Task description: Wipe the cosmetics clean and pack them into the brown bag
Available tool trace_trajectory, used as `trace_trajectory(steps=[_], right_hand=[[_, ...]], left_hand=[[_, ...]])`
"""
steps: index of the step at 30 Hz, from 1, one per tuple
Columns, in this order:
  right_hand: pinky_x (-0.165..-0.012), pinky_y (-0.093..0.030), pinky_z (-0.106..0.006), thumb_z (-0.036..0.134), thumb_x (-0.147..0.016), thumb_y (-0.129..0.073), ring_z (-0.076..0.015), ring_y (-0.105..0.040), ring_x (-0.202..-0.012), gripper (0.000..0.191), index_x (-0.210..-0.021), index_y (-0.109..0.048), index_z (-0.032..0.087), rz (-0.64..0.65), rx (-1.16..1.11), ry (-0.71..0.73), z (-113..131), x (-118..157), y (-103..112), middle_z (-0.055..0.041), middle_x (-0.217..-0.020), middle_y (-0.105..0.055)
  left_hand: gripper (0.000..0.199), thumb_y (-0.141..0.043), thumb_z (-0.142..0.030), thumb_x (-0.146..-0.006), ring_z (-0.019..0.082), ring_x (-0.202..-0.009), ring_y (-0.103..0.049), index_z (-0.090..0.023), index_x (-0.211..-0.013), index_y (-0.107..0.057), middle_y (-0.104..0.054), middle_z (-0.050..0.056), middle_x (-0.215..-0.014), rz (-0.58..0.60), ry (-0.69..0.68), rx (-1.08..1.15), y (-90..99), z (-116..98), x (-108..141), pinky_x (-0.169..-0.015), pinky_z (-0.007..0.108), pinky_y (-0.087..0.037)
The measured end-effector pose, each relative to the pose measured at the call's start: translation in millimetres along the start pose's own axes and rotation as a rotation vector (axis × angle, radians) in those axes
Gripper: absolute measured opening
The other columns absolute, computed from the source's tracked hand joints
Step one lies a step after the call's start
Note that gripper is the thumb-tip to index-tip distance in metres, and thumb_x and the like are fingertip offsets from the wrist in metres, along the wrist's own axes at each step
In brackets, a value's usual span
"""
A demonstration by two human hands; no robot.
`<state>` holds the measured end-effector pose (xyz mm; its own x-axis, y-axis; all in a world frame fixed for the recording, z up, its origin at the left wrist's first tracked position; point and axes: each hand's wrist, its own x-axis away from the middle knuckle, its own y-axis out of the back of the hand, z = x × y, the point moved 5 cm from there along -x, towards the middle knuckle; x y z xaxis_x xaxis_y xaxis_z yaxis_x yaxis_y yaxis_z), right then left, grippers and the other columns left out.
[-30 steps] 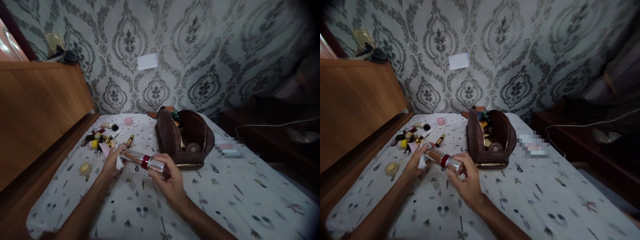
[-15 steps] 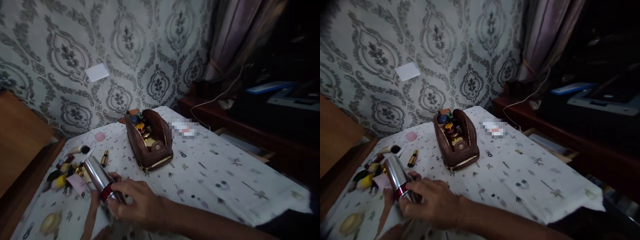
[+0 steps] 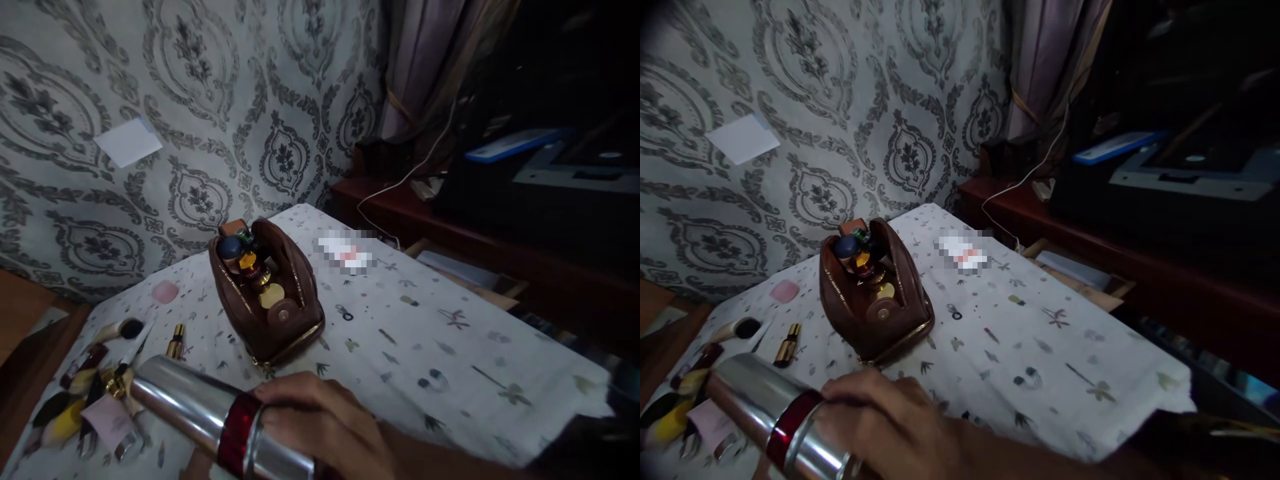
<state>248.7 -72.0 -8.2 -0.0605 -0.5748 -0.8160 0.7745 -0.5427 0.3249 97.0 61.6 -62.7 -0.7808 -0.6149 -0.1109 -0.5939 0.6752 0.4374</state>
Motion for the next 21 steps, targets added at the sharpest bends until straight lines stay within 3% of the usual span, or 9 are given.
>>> trace_trajectory(steps=[4,10,12,15,18,21], right_hand=[[-0.069,-0.064,-0.032,0.030,-0.090,-0.063,-0.0237,-0.071,-0.100,0.054,-0.139,-0.042,0.034,-0.150,-0.075,-0.188,-18,10,30,-0.0092,-0.115,-0.069],[-0.062,-0.060,-0.032,0.030,-0.086,-0.070,-0.0216,-0.069,-0.082,0.031,-0.115,-0.059,0.033,-0.497,0.143,-0.356,-33,-21,91,-0.0049,-0.104,-0.067],[-0.060,-0.056,-0.032,0.030,-0.086,-0.070,-0.0199,-0.066,-0.075,0.023,-0.108,-0.061,0.030,-0.435,0.206,-0.435,-43,-39,98,-0.0027,-0.094,-0.067],[-0.059,-0.049,-0.030,0.033,-0.087,-0.068,-0.0179,-0.061,-0.070,0.018,-0.100,-0.061,0.025,-0.261,0.247,-0.415,-58,-69,96,-0.0007,-0.081,-0.063],[-0.059,-0.041,-0.027,0.031,-0.087,-0.066,-0.0153,-0.055,-0.069,0.014,-0.095,-0.059,0.021,-0.058,0.267,-0.343,-74,-97,83,0.0010,-0.076,-0.058],[-0.061,-0.034,-0.026,0.028,-0.086,-0.064,-0.0133,-0.050,-0.069,0.013,-0.092,-0.057,0.018,0.117,0.292,-0.306,-88,-121,65,0.0015,-0.075,-0.056]], left_hand=[[0.049,-0.078,-0.056,-0.067,0.025,-0.079,-0.069,-0.025,-0.105,-0.075,-0.075,0.004,-0.083,0.042,0.013,-0.023,-12.0,-7,-7,-0.069,0.030,-0.056],[0.048,-0.072,-0.065,-0.071,0.028,-0.101,-0.067,-0.025,-0.097,-0.078,-0.075,0.009,-0.100,-0.053,0.078,-0.158,-12.6,12,-8,-0.094,0.035,-0.052],[0.046,-0.071,-0.062,-0.073,0.028,-0.101,-0.068,-0.024,-0.098,-0.078,-0.074,0.010,-0.099,-0.023,0.094,-0.164,-15.8,21,-6,-0.094,0.036,-0.052],[0.034,-0.074,-0.049,-0.075,0.026,-0.097,-0.069,-0.024,-0.096,-0.078,-0.075,0.009,-0.098,0.017,0.071,-0.165,-22.5,28,-4,-0.093,0.036,-0.054],[0.025,-0.078,-0.038,-0.072,0.025,-0.097,-0.070,-0.025,-0.093,-0.078,-0.075,0.008,-0.099,0.033,0.070,-0.170,-30.2,26,-6,-0.090,0.032,-0.055],[0.023,-0.078,-0.035,-0.072,0.022,-0.086,-0.071,-0.025,-0.093,-0.077,-0.074,0.006,-0.092,0.133,0.078,-0.098,-41.9,19,-10,-0.079,0.026,-0.057]])
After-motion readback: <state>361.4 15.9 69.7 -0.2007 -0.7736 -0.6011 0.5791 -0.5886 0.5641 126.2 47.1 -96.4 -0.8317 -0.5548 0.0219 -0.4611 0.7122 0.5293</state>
